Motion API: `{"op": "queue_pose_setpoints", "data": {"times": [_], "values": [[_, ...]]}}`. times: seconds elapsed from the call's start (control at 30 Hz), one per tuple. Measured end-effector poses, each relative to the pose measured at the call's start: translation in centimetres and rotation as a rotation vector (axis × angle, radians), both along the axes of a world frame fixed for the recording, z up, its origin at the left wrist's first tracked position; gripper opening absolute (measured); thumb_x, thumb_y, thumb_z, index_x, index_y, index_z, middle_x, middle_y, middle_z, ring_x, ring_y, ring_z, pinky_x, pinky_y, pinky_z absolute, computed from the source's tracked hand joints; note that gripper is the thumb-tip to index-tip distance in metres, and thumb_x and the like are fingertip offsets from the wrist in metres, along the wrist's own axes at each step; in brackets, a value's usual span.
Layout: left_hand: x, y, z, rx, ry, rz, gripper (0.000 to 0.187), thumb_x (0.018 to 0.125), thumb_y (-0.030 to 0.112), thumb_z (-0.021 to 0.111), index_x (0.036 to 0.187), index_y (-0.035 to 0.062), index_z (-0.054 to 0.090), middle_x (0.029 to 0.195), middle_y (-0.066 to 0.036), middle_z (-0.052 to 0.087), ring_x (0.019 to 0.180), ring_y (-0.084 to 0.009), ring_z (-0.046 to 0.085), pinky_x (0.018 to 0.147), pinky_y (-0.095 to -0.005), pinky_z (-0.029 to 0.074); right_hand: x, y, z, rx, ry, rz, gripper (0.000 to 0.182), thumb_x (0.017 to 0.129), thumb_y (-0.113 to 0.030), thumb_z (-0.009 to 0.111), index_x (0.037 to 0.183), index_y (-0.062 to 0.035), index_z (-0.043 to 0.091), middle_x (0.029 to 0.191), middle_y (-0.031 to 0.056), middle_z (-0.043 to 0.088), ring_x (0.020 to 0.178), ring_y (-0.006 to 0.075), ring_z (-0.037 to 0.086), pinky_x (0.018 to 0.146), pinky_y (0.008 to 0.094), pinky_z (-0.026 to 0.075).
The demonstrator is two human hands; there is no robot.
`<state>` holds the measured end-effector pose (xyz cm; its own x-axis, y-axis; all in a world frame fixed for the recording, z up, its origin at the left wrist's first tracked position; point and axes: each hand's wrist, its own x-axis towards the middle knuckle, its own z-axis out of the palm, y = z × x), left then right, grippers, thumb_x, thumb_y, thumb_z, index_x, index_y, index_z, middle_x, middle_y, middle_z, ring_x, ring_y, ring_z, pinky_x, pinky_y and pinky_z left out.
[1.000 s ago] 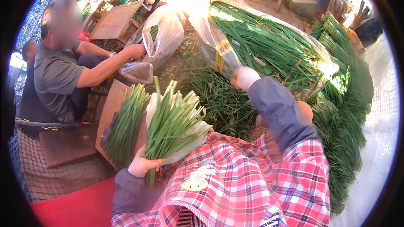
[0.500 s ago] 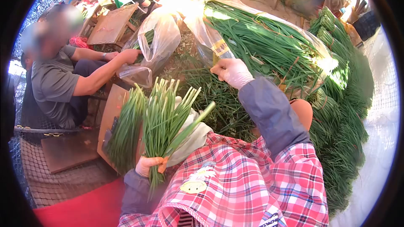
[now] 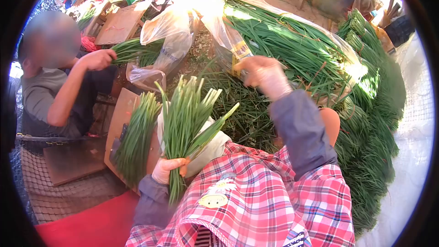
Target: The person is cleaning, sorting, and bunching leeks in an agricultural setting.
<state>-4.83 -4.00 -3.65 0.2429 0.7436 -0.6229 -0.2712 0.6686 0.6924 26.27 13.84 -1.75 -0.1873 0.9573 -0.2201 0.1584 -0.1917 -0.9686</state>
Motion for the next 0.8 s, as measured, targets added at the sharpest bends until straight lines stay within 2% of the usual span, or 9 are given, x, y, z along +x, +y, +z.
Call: {"op": "queue_pose_setpoints", "data": {"times": [0.03,0.1,0.17,0.3,0.43,0.47,0.53,0.63,0.8], "values": [[-0.5,-0.1,-0.3,-0.022,-0.008,-0.007,0.027,0.075,0.01,0.064,0.098,-0.0045,0.057,0.067,-0.011,0.059,0.054,-0.0187,0.056,0.047,-0.028,0.044,2.0,0.9,-1.2,-0.031,-0.132,-0.044,0.019,0.083,-0.018,0.058,0.095,-0.0071,0.067,0.072,0.0014,0.062,0.063,0.0142,0.058,0.058,0.028,0.047],[-1.4,-0.1,-1.8,-0.017,-0.079,0.026,0.029,0.076,0.015,0.063,0.094,-0.008,0.057,0.063,-0.012,0.058,0.054,-0.019,0.054,0.049,-0.0288,0.043,3.8,0.9,-5.6,0.36,-1.111,0.775,0.031,0.081,-0.032,0.059,0.097,-0.0075,0.067,0.082,0.0086,0.066,0.074,0.0232,0.063,0.067,0.0339,0.05],[-1.7,0.0,-2.4,-0.015,-0.137,0.059,0.032,0.078,0.018,0.06,0.093,-0.01,0.054,0.064,-0.012,0.057,0.054,-0.019,0.052,0.053,-0.0292,0.042,1.9,-1.7,-3.9,0.037,-1.245,0.707,0.051,0.074,-0.05,0.062,0.104,-0.0091,0.066,0.097,0.014,0.065,0.093,0.0295,0.061,0.081,0.0395,0.048],[0.9,1.5,0.8,0.144,0.012,0.119,0.035,0.074,0.012,0.065,0.104,-0.0022,0.056,0.073,-0.011,0.06,0.053,-0.0172,0.055,0.048,-0.027,0.044,-0.3,-2.9,-4.9,-0.236,-0.073,0.599,0.08,0.072,-0.037,0.071,0.134,-0.0005,0.037,0.125,0.0199,0.052,0.117,0.0252,0.049,0.099,0.0345,0.037],[5.5,3.4,1.5,0.318,0.204,0.115,0.044,0.073,0.001,0.064,0.116,0.0045,0.051,0.087,-0.006,0.06,0.058,-0.0112,0.053,0.05,-0.0231,0.043,-6.4,-5.6,-7.7,-0.26,0.874,0.476,0.107,0.067,-0.056,0.071,0.144,-0.008,0.013,0.138,0.0181,0.038,0.13,0.0283,0.033,0.108,0.0421,0.02],[5.9,3.4,-0.2,0.36,0.292,0.038,0.063,0.074,0.002,0.063,0.131,0.0073,0.037,0.09,-0.011,0.061,0.061,-0.0178,0.058,0.052,-0.0287,0.045,-7.4,-5.8,-5.2,-0.296,0.951,0.385,0.104,0.066,-0.06,0.07,0.143,-0.0085,0.021,0.137,0.0153,0.04,0.128,0.0281,0.037,0.107,0.0441,0.024],[7.1,3.8,-3.2,0.763,0.668,-0.027,0.074,0.074,0.002,0.06,0.139,0.0088,0.023,0.093,-0.017,0.061,0.063,-0.0251,0.06,0.054,-0.0344,0.047,-8.0,-5.0,-6.7,-0.306,1.095,0.408,0.095,0.068,-0.057,0.071,0.138,-0.0074,0.03,0.131,0.0116,0.046,0.123,0.0249,0.042,0.104,0.0408,0.031],[7.9,4.2,-3.5,0.839,1.104,-0.321,0.09,0.074,0.009,0.061,0.144,0.0095,0.004,0.098,-0.022,0.055,0.069,-0.036,0.061,0.06,-0.0462,0.048,-7.8,-4.6,-8.0,-0.356,1.114,0.315,0.085,0.066,-0.052,0.074,0.13,-0.0068,0.041,0.124,0.0086,0.052,0.115,0.021,0.05,0.097,0.0381,0.041],[10.3,4.7,-1.5,0.652,1.421,-0.637,0.089,0.073,0.017,0.065,0.143,0.0101,0.01,0.096,-0.021,0.052,0.068,-0.0382,0.06,0.058,-0.0492,0.047,-7.5,-3.8,-9.3,-0.425,1.091,0.225,0.07,0.072,-0.037,0.075,0.126,-0.0054,0.045,0.122,0.0096,0.054,0.104,0.022,0.057,0.09,0.0402,0.047]]}}
